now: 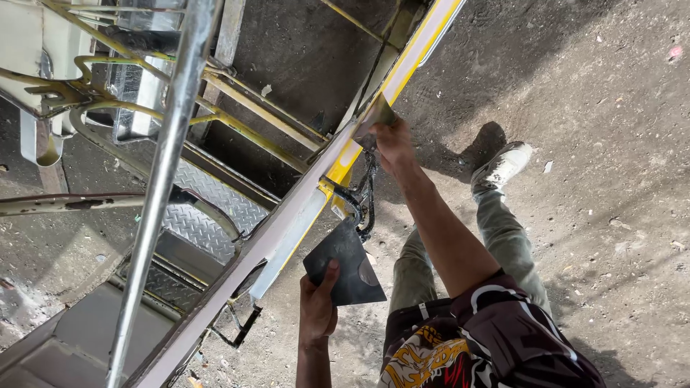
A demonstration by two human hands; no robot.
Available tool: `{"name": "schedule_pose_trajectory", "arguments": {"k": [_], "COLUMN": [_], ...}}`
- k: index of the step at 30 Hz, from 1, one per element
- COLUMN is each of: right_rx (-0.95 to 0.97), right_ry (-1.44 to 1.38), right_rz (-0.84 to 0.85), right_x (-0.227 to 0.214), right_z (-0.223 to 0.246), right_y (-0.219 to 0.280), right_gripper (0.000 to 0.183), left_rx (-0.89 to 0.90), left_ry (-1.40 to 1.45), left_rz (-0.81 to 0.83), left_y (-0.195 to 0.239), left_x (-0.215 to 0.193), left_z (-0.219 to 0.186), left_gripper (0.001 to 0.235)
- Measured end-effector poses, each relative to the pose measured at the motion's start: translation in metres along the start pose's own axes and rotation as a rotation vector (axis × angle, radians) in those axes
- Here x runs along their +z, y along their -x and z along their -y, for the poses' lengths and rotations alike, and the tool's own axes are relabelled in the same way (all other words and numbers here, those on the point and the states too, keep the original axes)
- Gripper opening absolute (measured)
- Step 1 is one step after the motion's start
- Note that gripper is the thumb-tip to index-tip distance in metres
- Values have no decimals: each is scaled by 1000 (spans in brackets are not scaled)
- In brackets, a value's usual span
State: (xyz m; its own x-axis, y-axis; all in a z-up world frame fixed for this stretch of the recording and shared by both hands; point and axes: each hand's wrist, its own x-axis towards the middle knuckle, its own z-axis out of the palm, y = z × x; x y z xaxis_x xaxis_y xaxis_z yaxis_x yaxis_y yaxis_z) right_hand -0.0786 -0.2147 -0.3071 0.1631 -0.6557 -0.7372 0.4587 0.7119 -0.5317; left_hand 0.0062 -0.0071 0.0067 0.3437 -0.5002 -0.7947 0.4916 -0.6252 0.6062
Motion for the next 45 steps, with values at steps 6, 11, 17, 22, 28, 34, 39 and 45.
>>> {"name": "schedule_pose_trajectory", "arguments": {"k": [6, 11, 17, 22, 28, 34, 39, 45], "right_rx": [139, -151, -354, -682, -960, -1162, -302, 236], "right_ry": [-55, -241, 553, 921, 1471, 1493, 793, -94], "right_rz": [-8, 237, 440, 735, 737, 931, 523, 216], "right_x": [27, -39, -86, -103, -140, -115, -145, -67], "right_z": [45, 35, 142, 179, 224, 272, 184, 77], "right_y": [53, 90, 233, 244, 227, 217, 138, 35], "right_gripper": [51, 49, 44, 66, 66, 72, 34, 35], "left_rx": [-24, -9, 120, 14, 191, 197, 301, 387], "left_ry": [-28, -29, 128, 307, -194, -515, -40, -25], "left_rz": [-4, 18, 45, 10, 269, 272, 74, -117], "left_y": [-7, -24, -63, -43, -71, -68, -57, -73], "left_x": [11, 13, 52, 122, 103, 123, 125, 129], "left_z": [-5, 2, 5, -44, -34, -50, -65, -43], "left_gripper": [26, 24, 20, 23, 19, 19, 24, 31]}}
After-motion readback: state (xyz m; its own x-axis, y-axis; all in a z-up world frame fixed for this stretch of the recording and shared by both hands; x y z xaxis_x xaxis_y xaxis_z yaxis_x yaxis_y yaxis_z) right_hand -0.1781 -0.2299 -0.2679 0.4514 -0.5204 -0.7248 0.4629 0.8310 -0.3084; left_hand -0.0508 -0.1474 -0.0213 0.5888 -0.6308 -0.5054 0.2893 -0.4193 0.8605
